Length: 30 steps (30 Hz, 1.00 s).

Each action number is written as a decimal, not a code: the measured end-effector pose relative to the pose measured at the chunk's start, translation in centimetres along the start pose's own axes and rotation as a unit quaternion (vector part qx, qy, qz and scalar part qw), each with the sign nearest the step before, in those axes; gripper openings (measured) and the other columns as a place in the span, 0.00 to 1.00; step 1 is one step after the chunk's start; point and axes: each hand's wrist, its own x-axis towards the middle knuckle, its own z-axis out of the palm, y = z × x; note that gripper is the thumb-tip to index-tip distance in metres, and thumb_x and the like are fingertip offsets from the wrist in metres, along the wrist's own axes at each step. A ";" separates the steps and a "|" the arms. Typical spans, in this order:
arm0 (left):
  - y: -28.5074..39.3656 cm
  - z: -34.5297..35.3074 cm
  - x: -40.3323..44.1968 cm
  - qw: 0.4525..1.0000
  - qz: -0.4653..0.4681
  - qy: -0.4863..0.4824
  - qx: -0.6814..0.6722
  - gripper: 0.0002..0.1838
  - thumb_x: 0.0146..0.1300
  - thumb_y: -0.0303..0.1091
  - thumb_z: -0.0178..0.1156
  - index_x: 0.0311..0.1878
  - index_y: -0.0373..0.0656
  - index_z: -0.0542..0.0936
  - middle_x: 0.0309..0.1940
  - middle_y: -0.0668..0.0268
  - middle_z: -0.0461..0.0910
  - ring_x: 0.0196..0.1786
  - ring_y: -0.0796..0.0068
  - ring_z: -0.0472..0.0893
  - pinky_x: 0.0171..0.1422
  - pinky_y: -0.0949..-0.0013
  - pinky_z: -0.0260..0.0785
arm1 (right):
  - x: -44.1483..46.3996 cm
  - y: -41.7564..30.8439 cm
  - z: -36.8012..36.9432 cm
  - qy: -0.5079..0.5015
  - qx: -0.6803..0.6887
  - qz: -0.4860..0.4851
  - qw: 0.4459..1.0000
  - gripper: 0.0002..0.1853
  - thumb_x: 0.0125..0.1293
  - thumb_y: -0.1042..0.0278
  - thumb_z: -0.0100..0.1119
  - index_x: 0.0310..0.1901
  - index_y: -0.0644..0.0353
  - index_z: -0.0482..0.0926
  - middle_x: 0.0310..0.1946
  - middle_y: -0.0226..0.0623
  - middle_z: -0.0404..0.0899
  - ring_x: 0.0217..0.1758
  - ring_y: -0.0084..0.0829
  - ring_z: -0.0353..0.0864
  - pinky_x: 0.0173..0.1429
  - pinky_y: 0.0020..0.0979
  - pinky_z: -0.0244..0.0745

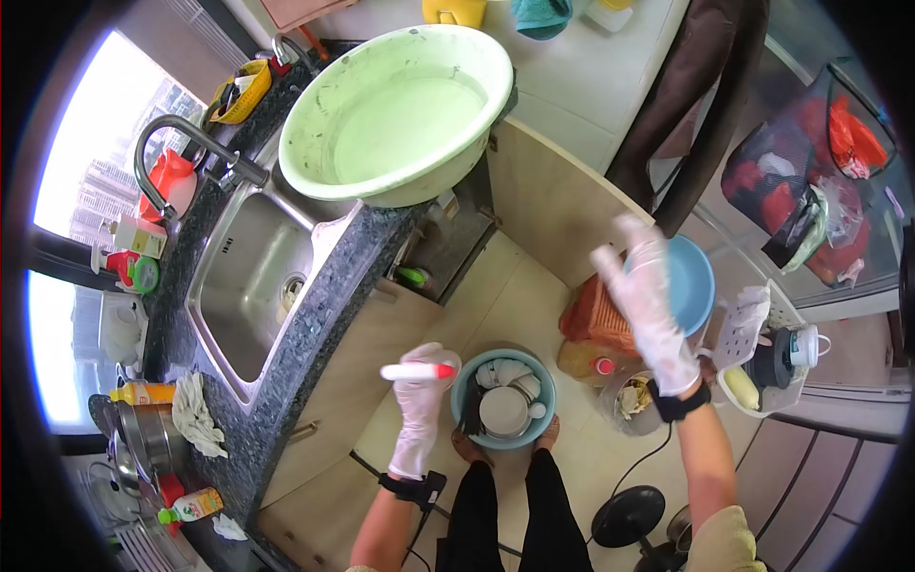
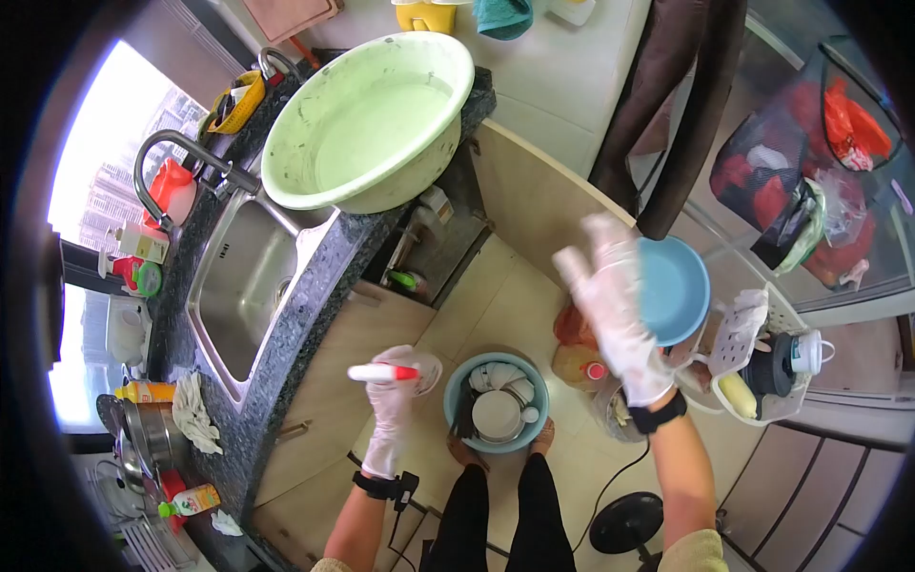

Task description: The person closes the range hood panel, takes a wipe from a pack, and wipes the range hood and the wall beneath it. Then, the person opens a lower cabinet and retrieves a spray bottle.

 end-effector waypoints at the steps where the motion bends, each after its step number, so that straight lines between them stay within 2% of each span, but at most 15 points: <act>1: -1.7 -1.4 0.8 0.999 0.015 0.039 0.010 0.20 0.51 0.21 0.66 0.49 0.37 0.76 0.44 0.63 0.79 0.48 0.72 0.77 0.55 0.67 0.71 | 1.0 3.7 0.6 0.087 -0.079 -0.036 0.992 0.26 0.58 0.65 0.63 0.57 0.63 0.69 0.57 0.49 0.69 0.62 0.46 0.68 0.67 0.40 0.62; 3: 0.9 -1.9 1.2 0.994 -0.037 0.091 -0.044 0.19 0.53 0.23 0.64 0.49 0.37 0.75 0.45 0.63 0.78 0.53 0.71 0.76 0.61 0.65 0.66 | 2.4 8.2 1.2 0.150 -0.152 -0.019 0.977 0.33 0.57 0.65 0.64 0.65 0.60 0.64 0.61 0.51 0.67 0.65 0.47 0.66 0.69 0.40 0.59; 5: 0.5 -3.3 1.9 0.990 -0.011 0.098 -0.097 0.19 0.51 0.25 0.64 0.48 0.39 0.75 0.45 0.63 0.77 0.54 0.67 0.75 0.64 0.61 0.63 | 3.4 10.9 2.2 0.109 -0.102 0.018 0.989 0.32 0.58 0.63 0.65 0.64 0.59 0.66 0.60 0.50 0.69 0.64 0.46 0.67 0.68 0.39 0.61; 7: 0.6 -4.9 2.2 0.986 0.015 0.082 -0.143 0.19 0.50 0.26 0.64 0.47 0.40 0.75 0.45 0.62 0.77 0.55 0.64 0.74 0.66 0.58 0.61 | 3.4 11.2 3.2 0.000 0.099 0.136 0.986 0.28 0.59 0.64 0.64 0.60 0.60 0.70 0.59 0.48 0.71 0.63 0.44 0.69 0.67 0.36 0.62; 8: 0.8 -5.7 2.3 0.984 0.026 0.062 -0.163 0.20 0.48 0.26 0.64 0.47 0.40 0.74 0.46 0.61 0.76 0.56 0.63 0.73 0.66 0.56 0.61 | 3.5 11.8 4.0 -0.019 0.059 0.116 0.991 0.21 0.62 0.69 0.61 0.57 0.61 0.73 0.57 0.47 0.73 0.61 0.37 0.73 0.64 0.35 0.67; 10: 1.7 -6.2 2.4 0.978 0.052 0.033 -0.201 0.21 0.43 0.26 0.65 0.44 0.42 0.74 0.44 0.61 0.73 0.57 0.60 0.71 0.68 0.54 0.57 | 3.4 11.3 4.4 0.012 -0.008 0.098 0.995 0.20 0.60 0.69 0.62 0.54 0.59 0.75 0.52 0.46 0.76 0.56 0.42 0.75 0.61 0.37 0.69; 12: 2.7 -7.0 2.7 0.975 0.127 -0.023 -0.182 0.20 0.41 0.28 0.65 0.42 0.44 0.74 0.41 0.63 0.71 0.54 0.61 0.71 0.67 0.54 0.56 | 4.0 10.9 5.5 0.084 -0.015 0.092 0.992 0.17 0.58 0.71 0.62 0.50 0.57 0.78 0.41 0.45 0.80 0.48 0.45 0.78 0.54 0.40 0.72; 15: 5.2 -8.9 3.1 0.964 0.200 -0.110 -0.136 0.18 0.40 0.36 0.68 0.32 0.49 0.69 0.32 0.69 0.63 0.42 0.68 0.66 0.61 0.55 0.56 | 3.8 10.2 6.0 -0.010 -0.093 0.145 0.985 0.15 0.56 0.73 0.63 0.46 0.58 0.77 0.36 0.45 0.80 0.45 0.46 0.78 0.51 0.40 0.73; 17: 7.0 -10.1 2.7 0.951 0.215 -0.154 -0.158 0.20 0.40 0.40 0.70 0.29 0.51 0.67 0.30 0.71 0.61 0.38 0.70 0.65 0.58 0.55 0.57 | 3.2 9.4 6.4 -0.030 -0.101 0.068 0.992 0.14 0.52 0.73 0.65 0.42 0.60 0.76 0.33 0.46 0.80 0.41 0.46 0.78 0.46 0.41 0.73; 18: 8.6 -9.8 2.4 0.931 0.237 -0.148 -0.234 0.17 0.38 0.29 0.71 0.24 0.50 0.68 0.28 0.70 0.66 0.33 0.71 0.67 0.56 0.57 0.60 | 2.8 8.6 6.7 -0.051 -0.070 0.077 0.993 0.14 0.51 0.72 0.65 0.41 0.60 0.76 0.33 0.46 0.79 0.39 0.46 0.78 0.45 0.41 0.74; 19: 10.0 -9.3 1.8 0.919 0.239 -0.112 -0.293 0.17 0.39 0.27 0.71 0.18 0.51 0.69 0.23 0.72 0.67 0.29 0.72 0.68 0.55 0.58 0.60 | 2.2 7.9 7.0 -0.072 -0.041 0.088 0.993 0.14 0.51 0.72 0.66 0.40 0.60 0.76 0.33 0.46 0.79 0.38 0.46 0.79 0.44 0.41 0.74; 22: 13.6 -11.1 1.9 0.865 0.324 -0.281 -0.261 0.17 0.52 0.31 0.61 0.09 0.52 0.71 0.18 0.76 0.70 0.25 0.77 0.70 0.55 0.58 0.61 | -0.1 6.3 10.3 -0.087 0.072 0.102 0.988 0.15 0.49 0.71 0.67 0.37 0.60 0.73 0.29 0.41 0.77 0.31 0.41 0.78 0.40 0.38 0.73; 24: 14.4 -11.3 0.3 0.860 0.328 -0.248 -0.303 0.19 0.60 0.34 0.55 0.11 0.52 0.74 0.17 0.75 0.73 0.23 0.78 0.71 0.55 0.59 0.60 | -1.7 4.5 13.0 -0.064 0.134 0.119 0.982 0.16 0.49 0.70 0.67 0.39 0.60 0.72 0.29 0.38 0.75 0.30 0.37 0.76 0.39 0.37 0.73; 26: 15.9 -12.1 0.3 0.845 0.348 -0.307 -0.263 0.21 0.63 0.34 0.53 0.11 0.52 0.74 0.17 0.75 0.75 0.23 0.79 0.72 0.56 0.58 0.59 | -2.7 0.7 14.7 -0.030 0.136 0.130 0.982 0.18 0.49 0.69 0.67 0.40 0.59 0.70 0.31 0.38 0.73 0.30 0.34 0.75 0.40 0.35 0.73; 30: 18.1 -13.4 0.2 0.835 0.362 -0.380 -0.164 0.22 0.65 0.36 0.52 0.11 0.52 0.74 0.21 0.74 0.78 0.23 0.80 0.73 0.57 0.56 0.58 | -3.2 -4.9 17.2 -0.010 0.164 0.132 0.978 0.20 0.48 0.69 0.65 0.42 0.59 0.68 0.32 0.40 0.70 0.36 0.38 0.73 0.45 0.38 0.71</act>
